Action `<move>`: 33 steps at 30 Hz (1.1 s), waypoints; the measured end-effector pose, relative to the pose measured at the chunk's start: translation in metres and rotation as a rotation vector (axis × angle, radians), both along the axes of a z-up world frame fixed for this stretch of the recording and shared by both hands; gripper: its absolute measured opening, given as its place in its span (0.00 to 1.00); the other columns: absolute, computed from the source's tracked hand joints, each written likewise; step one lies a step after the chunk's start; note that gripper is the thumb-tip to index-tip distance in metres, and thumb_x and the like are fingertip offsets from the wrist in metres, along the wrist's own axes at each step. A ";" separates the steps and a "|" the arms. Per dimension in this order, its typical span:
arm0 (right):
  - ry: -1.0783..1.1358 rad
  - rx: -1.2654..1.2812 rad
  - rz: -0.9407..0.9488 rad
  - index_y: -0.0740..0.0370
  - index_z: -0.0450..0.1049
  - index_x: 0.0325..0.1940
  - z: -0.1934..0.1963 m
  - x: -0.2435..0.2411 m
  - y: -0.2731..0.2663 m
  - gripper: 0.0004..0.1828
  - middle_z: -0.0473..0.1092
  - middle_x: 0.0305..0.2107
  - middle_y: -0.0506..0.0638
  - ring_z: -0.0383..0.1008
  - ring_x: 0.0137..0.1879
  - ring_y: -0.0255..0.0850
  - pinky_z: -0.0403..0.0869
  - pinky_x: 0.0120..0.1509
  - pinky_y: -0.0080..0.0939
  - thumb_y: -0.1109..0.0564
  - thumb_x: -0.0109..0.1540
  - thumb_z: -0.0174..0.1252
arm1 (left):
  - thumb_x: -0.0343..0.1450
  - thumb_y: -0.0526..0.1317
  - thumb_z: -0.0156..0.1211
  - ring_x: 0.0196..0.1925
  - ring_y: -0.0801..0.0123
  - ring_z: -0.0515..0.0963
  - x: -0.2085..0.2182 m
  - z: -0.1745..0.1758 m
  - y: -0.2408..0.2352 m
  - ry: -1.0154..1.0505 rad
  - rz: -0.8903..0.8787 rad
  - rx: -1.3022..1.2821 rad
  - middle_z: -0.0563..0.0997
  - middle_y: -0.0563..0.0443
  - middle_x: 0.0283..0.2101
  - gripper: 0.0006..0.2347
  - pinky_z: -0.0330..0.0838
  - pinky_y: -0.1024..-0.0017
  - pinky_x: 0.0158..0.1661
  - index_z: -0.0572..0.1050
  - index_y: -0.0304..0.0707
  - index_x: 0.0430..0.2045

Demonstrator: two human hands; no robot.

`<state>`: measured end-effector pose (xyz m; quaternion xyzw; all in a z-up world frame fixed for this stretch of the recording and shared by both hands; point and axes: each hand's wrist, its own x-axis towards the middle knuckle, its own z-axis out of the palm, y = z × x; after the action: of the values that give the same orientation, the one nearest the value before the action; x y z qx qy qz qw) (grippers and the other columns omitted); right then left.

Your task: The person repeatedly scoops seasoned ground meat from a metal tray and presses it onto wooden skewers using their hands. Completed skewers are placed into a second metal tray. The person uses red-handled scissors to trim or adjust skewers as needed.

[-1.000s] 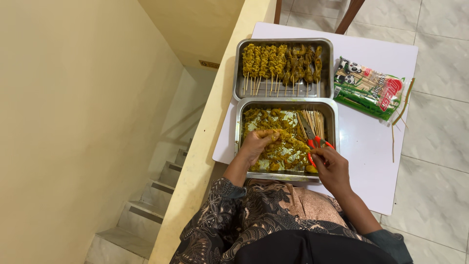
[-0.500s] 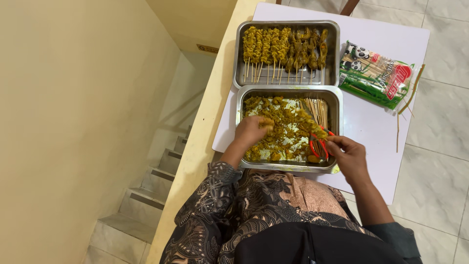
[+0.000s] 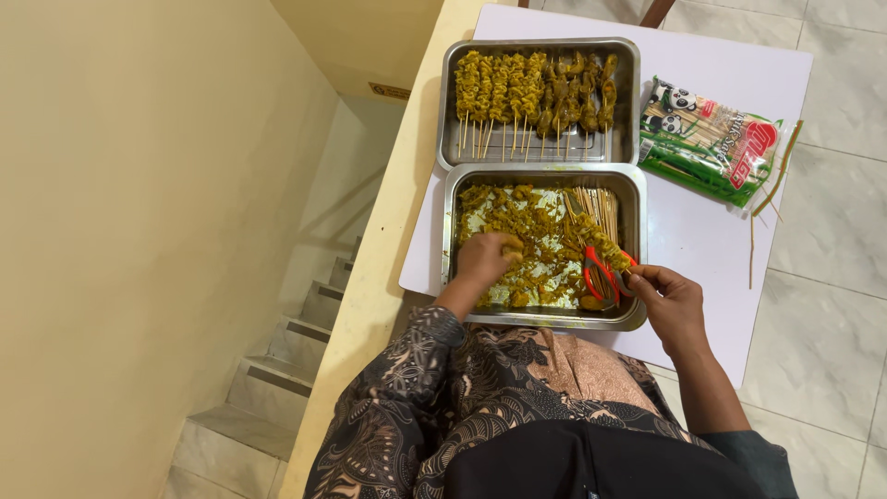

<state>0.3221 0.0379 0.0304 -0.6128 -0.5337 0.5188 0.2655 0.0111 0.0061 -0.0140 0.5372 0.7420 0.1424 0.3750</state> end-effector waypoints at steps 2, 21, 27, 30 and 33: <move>-0.011 -0.008 -0.011 0.67 0.81 0.52 0.001 0.001 0.002 0.12 0.77 0.33 0.50 0.72 0.36 0.32 0.71 0.39 0.33 0.61 0.65 0.62 | 0.68 0.43 0.68 0.39 0.72 0.86 -0.011 0.008 0.000 -0.167 0.095 0.169 0.87 0.54 0.45 0.09 0.78 0.70 0.45 0.84 0.47 0.40; -0.085 0.009 0.157 0.64 0.82 0.51 -0.025 -0.010 -0.005 0.11 0.76 0.31 0.52 0.72 0.35 0.35 0.74 0.39 0.35 0.60 0.65 0.61 | 0.68 0.34 0.67 0.45 0.72 0.84 -0.022 -0.039 -0.007 -0.729 0.518 -0.179 0.86 0.44 0.48 0.16 0.77 0.73 0.50 0.79 0.39 0.51; -0.119 0.132 0.254 0.64 0.81 0.46 -0.015 -0.020 -0.013 0.09 0.78 0.31 0.48 0.77 0.36 0.31 0.75 0.40 0.34 0.60 0.64 0.61 | 0.72 0.34 0.59 0.37 0.73 0.83 -0.018 -0.032 -0.010 -1.013 0.544 -0.120 0.86 0.43 0.41 0.12 0.79 0.72 0.42 0.80 0.36 0.49; -0.172 0.172 0.280 0.64 0.82 0.46 -0.007 -0.025 -0.016 0.09 0.77 0.29 0.51 0.75 0.33 0.35 0.74 0.38 0.38 0.61 0.64 0.62 | 0.72 0.35 0.60 0.37 0.73 0.83 -0.016 -0.020 -0.012 -1.040 0.534 -0.102 0.86 0.44 0.42 0.11 0.80 0.75 0.41 0.80 0.36 0.48; -0.259 0.255 0.302 0.63 0.82 0.46 0.003 -0.029 -0.019 0.08 0.76 0.29 0.52 0.75 0.31 0.37 0.74 0.37 0.38 0.61 0.63 0.62 | 0.71 0.35 0.62 0.39 0.72 0.85 -0.015 -0.010 -0.011 -1.105 0.506 -0.062 0.86 0.42 0.42 0.12 0.82 0.76 0.42 0.80 0.35 0.48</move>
<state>0.2931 0.0194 0.0334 -0.5491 -0.7101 0.3979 0.1895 -0.0037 -0.0048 -0.0241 0.1797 0.5460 0.4632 0.6746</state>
